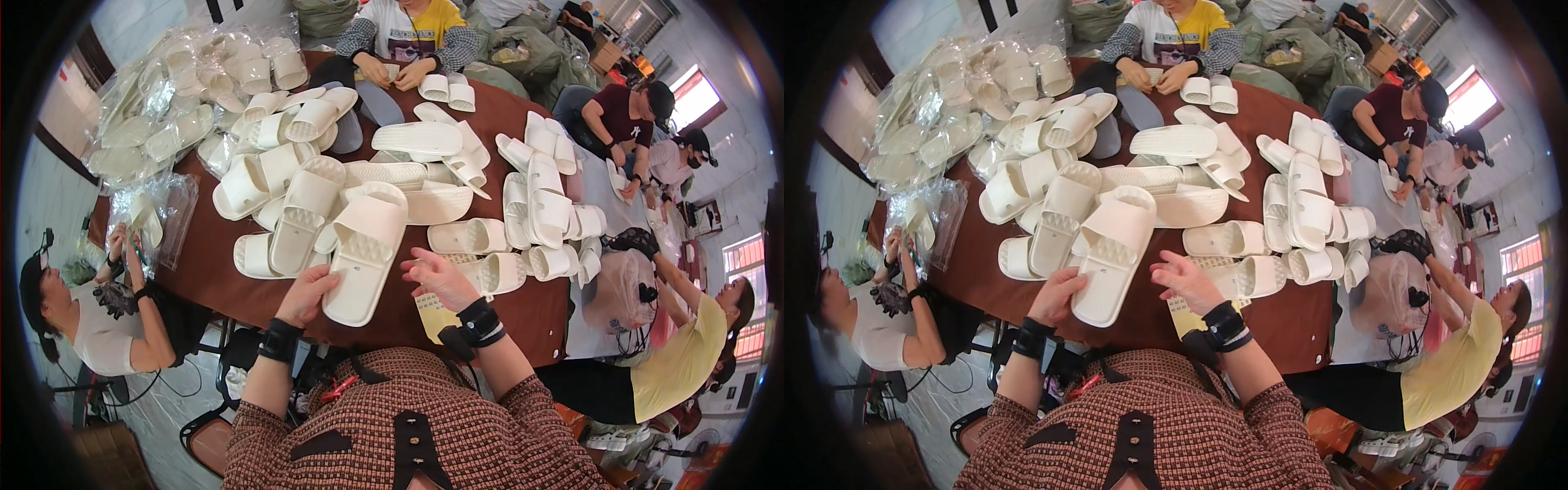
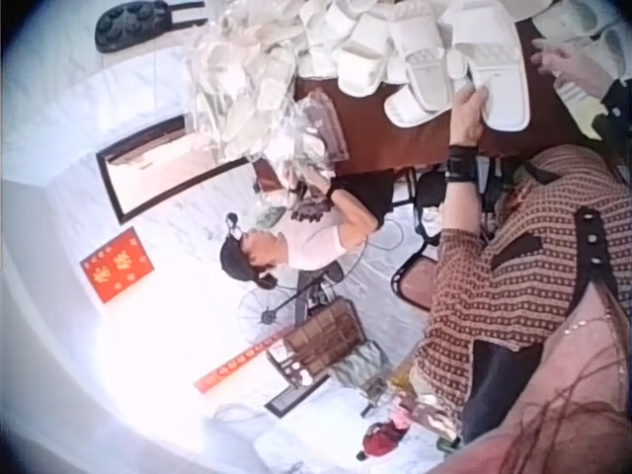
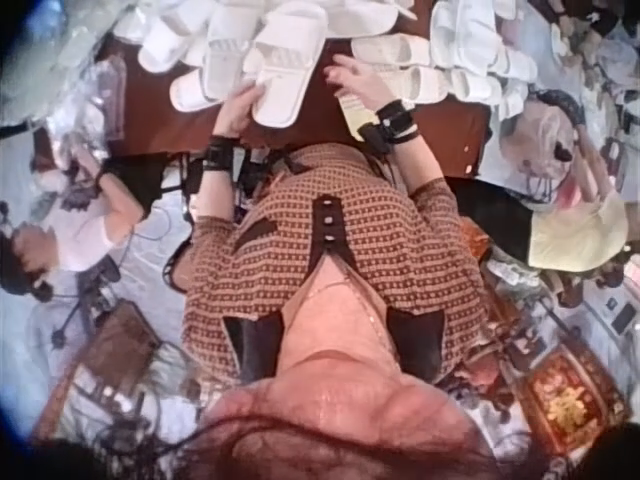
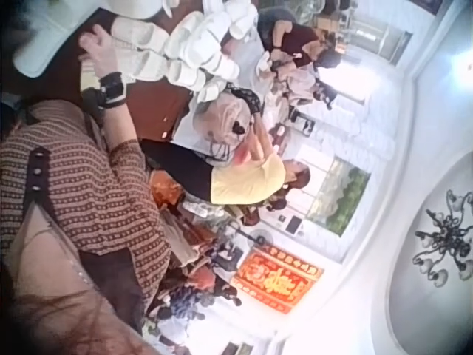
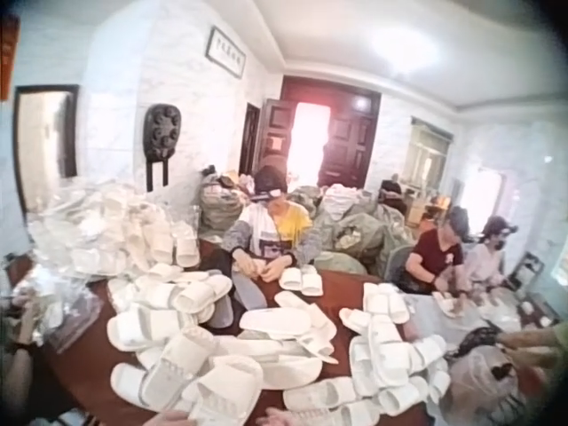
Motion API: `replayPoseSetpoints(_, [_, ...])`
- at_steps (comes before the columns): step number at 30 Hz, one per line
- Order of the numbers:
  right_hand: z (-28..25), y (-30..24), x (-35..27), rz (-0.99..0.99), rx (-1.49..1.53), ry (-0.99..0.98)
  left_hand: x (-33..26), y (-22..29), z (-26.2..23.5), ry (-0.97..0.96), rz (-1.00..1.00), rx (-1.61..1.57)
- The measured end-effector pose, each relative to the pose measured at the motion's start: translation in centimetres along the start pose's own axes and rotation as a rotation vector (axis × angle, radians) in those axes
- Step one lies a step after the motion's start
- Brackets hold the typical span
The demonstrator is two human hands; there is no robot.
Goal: Cleaning and sorting plastic slippers and components in a manufacturing setting.
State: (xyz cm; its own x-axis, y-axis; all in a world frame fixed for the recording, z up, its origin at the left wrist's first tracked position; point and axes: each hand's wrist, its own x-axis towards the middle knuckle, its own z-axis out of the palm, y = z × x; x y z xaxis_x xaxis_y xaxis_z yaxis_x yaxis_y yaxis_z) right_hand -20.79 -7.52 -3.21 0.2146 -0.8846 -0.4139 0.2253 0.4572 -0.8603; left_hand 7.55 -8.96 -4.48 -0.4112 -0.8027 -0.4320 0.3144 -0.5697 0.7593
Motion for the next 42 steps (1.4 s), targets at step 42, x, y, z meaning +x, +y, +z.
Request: replayPoseSetpoints(42, [-2.1,6.3,-0.4,0.035,-0.184,-0.059,1.9,-8.9,-10.0,0.680,0.229,0.915])
